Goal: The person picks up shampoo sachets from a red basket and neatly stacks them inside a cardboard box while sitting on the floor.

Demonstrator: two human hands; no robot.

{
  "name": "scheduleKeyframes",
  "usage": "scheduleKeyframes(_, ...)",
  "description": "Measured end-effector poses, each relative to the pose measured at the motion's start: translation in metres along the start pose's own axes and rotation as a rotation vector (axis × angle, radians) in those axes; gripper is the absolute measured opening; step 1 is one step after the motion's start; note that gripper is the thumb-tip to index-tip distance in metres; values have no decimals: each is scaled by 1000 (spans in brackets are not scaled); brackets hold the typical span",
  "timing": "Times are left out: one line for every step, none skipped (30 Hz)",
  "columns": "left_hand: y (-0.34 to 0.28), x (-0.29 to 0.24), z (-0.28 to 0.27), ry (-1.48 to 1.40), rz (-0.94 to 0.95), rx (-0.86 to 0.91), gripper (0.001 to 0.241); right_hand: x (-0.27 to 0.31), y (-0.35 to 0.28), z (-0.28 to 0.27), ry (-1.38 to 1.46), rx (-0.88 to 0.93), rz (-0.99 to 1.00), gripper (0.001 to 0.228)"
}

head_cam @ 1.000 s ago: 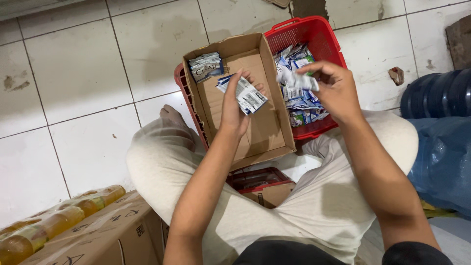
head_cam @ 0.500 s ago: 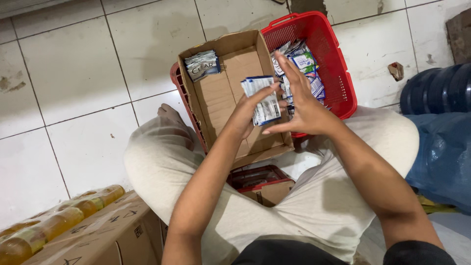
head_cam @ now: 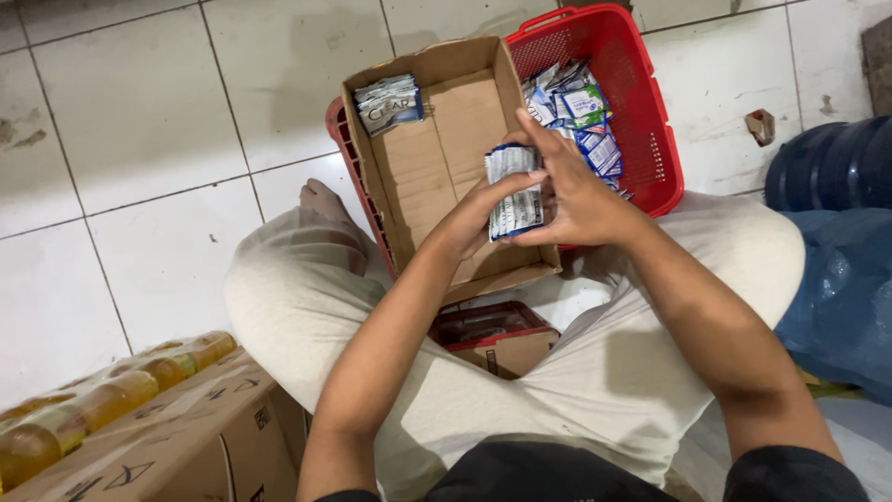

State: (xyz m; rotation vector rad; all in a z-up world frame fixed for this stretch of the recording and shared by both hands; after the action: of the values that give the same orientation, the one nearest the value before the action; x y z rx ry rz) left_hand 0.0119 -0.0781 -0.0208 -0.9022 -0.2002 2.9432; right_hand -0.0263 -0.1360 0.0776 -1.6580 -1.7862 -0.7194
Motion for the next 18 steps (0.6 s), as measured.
scheduleKeyframes(-1,2,1,-20,-22,28,58,3,0,-3,-41,-17,-34,147)
scheduleKeyframes(-3,-1,4,-92,7,69,57,7,-1,-4,-82,-34,-67,148)
scheduleKeyframes(-5,-5,7,-165,36,113,55,6,-4,-4,-2,-29,-56,146)
scheduleKeyframes(-7,-9,10,-237,65,156,54,6,-7,-3,78,-24,-45,143)
scheduleKeyframes(-8,-8,10,-216,53,156,54,6,-8,-2,157,-19,-34,141)
scheduleKeyframes(-8,-8,10,-196,40,156,55,9,-8,-5,121,-45,-69,143)
scheduleKeyframes(-8,-5,11,-178,26,158,56,12,-8,-7,84,-71,-102,145)
scheduleKeyframes(-9,-4,10,-170,39,130,57,15,-9,-9,48,-97,-135,147)
scheduleKeyframes(-8,-4,10,-162,52,102,58,6,-8,-4,135,-57,-59,147)
scheduleKeyframes(-9,-5,10,-153,65,74,59,-3,-8,3,222,-16,18,147)
scheduleKeyframes(-12,-6,12,-122,88,53,59,-11,-9,10,311,25,96,147)
scheduleKeyframes(-16,-7,15,-90,111,32,59,-5,-8,13,286,35,20,147)
scheduleKeyframes(-19,-10,17,-58,133,12,60,1,-6,16,260,46,-57,148)
scheduleKeyframes(-20,-10,17,-41,120,-8,61,8,-4,18,235,56,-133,148)
scheduleKeyframes(-19,-12,17,-23,107,-27,61,10,-3,18,254,61,-148,148)
scheduleKeyframes(-19,-12,15,-5,95,-45,62,12,0,18,272,66,-164,147)
scheduleKeyframes(-19,-15,15,26,110,-55,62,15,2,17,291,72,-180,146)
scheduleKeyframes(-19,-17,13,58,126,-65,62,21,5,12,169,32,-195,149)
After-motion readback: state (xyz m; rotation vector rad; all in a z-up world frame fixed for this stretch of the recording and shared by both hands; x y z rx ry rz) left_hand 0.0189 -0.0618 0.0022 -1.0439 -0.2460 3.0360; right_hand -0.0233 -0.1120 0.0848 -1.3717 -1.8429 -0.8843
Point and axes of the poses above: each hand's wrist, its own y-axis towards the middle knuckle, its own z-axis out of the palm, x = y × z, the point moved 9 cm from there along y, towards the middle knuckle, and after that the axes turned 11 degrees about x, right-handed, at the moved point
